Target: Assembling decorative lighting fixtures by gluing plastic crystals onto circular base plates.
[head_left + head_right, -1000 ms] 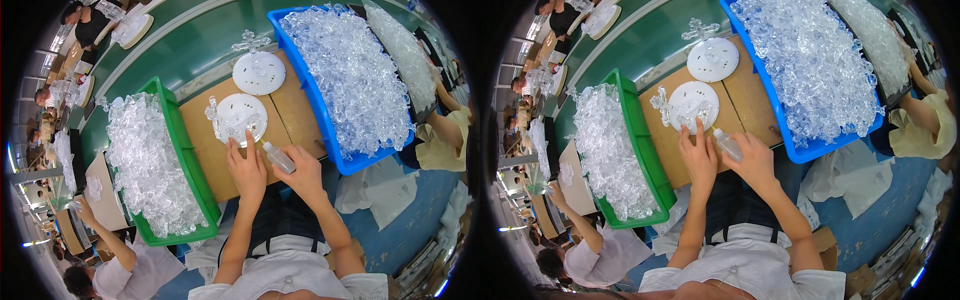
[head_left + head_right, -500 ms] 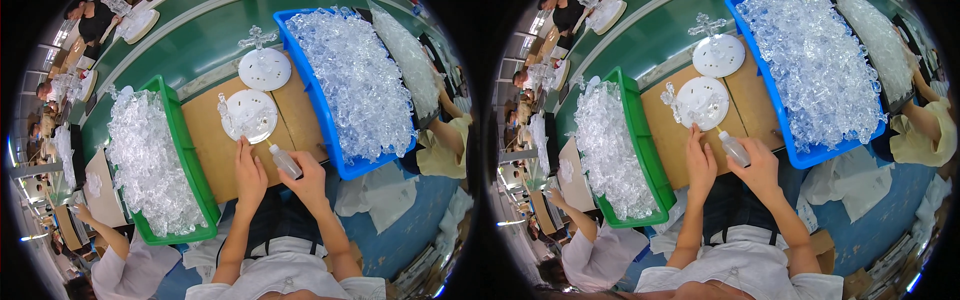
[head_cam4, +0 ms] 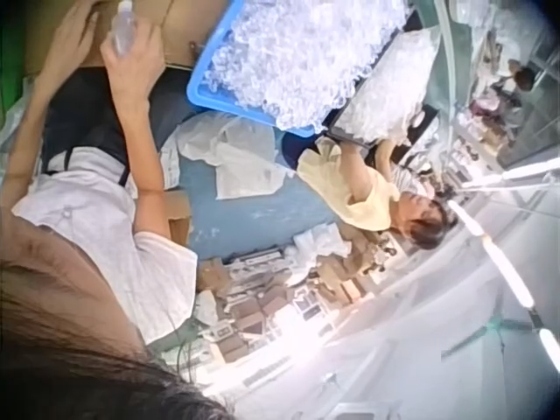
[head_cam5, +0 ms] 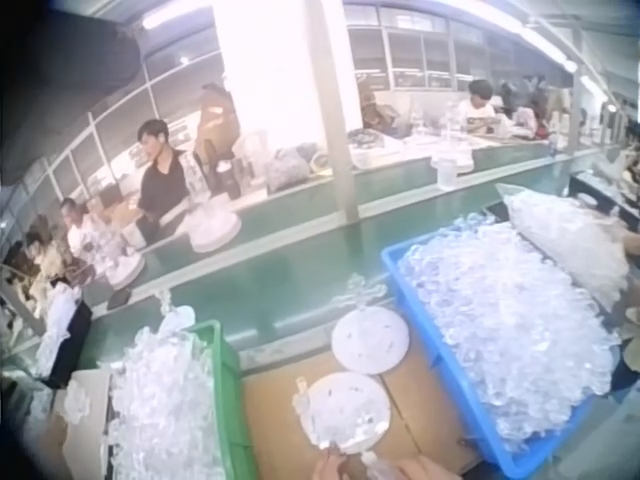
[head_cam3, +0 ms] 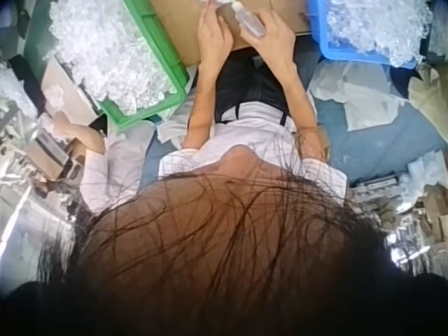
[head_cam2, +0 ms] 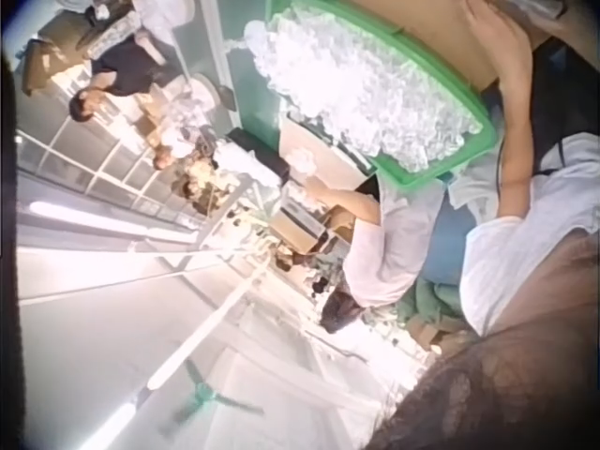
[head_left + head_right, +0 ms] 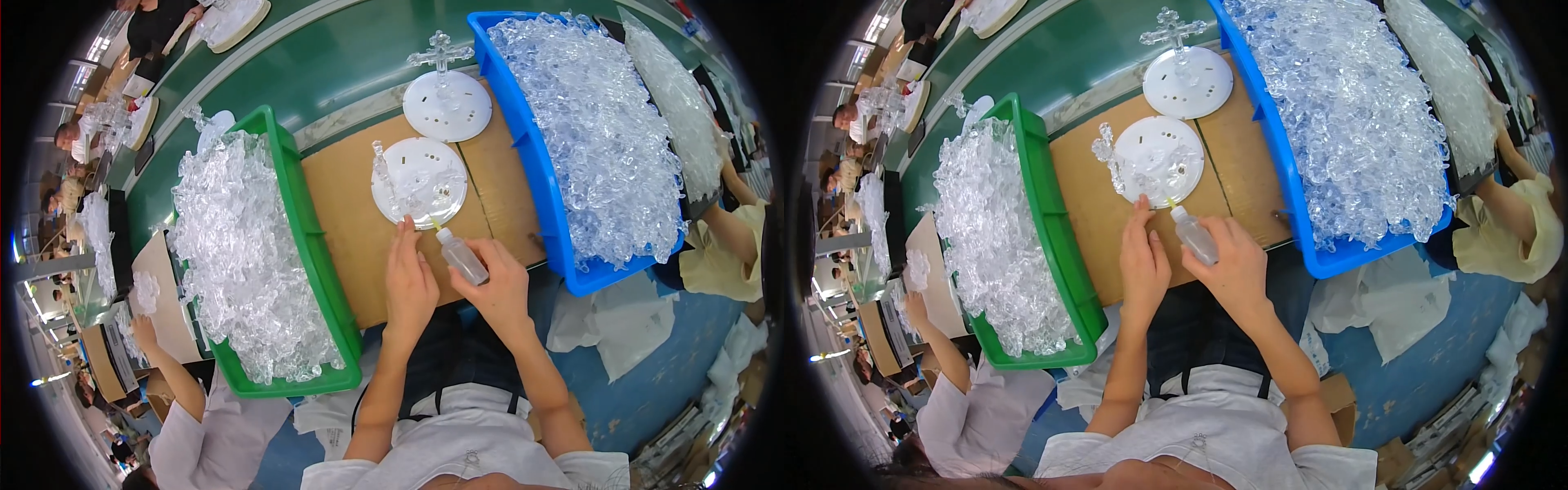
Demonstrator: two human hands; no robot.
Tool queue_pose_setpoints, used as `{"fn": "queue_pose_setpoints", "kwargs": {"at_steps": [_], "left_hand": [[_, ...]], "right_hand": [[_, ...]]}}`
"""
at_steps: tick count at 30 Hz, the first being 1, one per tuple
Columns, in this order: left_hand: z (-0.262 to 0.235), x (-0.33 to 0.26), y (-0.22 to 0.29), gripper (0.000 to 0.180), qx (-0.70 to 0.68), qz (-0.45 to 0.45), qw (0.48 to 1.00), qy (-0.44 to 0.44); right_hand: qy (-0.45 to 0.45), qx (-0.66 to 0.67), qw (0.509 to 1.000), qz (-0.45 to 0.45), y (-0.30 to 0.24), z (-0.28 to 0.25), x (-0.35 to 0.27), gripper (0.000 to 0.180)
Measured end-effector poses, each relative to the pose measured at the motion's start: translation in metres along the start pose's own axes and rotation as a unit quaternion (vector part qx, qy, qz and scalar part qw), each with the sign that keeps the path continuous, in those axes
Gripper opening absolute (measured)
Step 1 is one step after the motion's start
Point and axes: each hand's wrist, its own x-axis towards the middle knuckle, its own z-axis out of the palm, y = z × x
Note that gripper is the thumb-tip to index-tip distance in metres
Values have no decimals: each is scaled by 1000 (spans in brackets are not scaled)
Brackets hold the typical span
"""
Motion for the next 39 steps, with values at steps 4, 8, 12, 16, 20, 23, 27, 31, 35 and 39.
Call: {"fn": "queue_pose_setpoints", "kwargs": {"at_steps": [4,8,12,16,20,23,27,31,35,39], "left_hand": [[-7,3,-1,53,-95,-51,994,24],[-6,1,-22,54,52,-12,998,43],[-6,1,-26,52,108,3,994,14],[-10,3,-24,51,130,13,991,1],[-13,4,-24,52,139,16,990,-9],[-14,8,-23,43,151,24,988,16],[-21,27,-12,20,44,10,991,128],[-27,33,7,16,6,25,978,207],[-34,43,29,25,51,70,978,187],[-29,54,33,32,147,21,988,51]], "right_hand": [[-7,4,1000,6,-2,-1,-1,29],[-16,2,1000,5,-4,1,-3,30],[-22,-3,1000,1,-6,4,-4,30],[-19,1,1000,-4,-7,9,-3,30],[-14,5,1000,-3,-9,15,-2,30],[-17,17,1000,3,-12,17,-2,30],[-19,22,1000,6,-12,13,-5,30],[-19,28,999,25,-7,11,-7,30],[-23,46,998,36,-8,8,-7,30],[-21,52,998,37,-5,8,-6,30]]}}
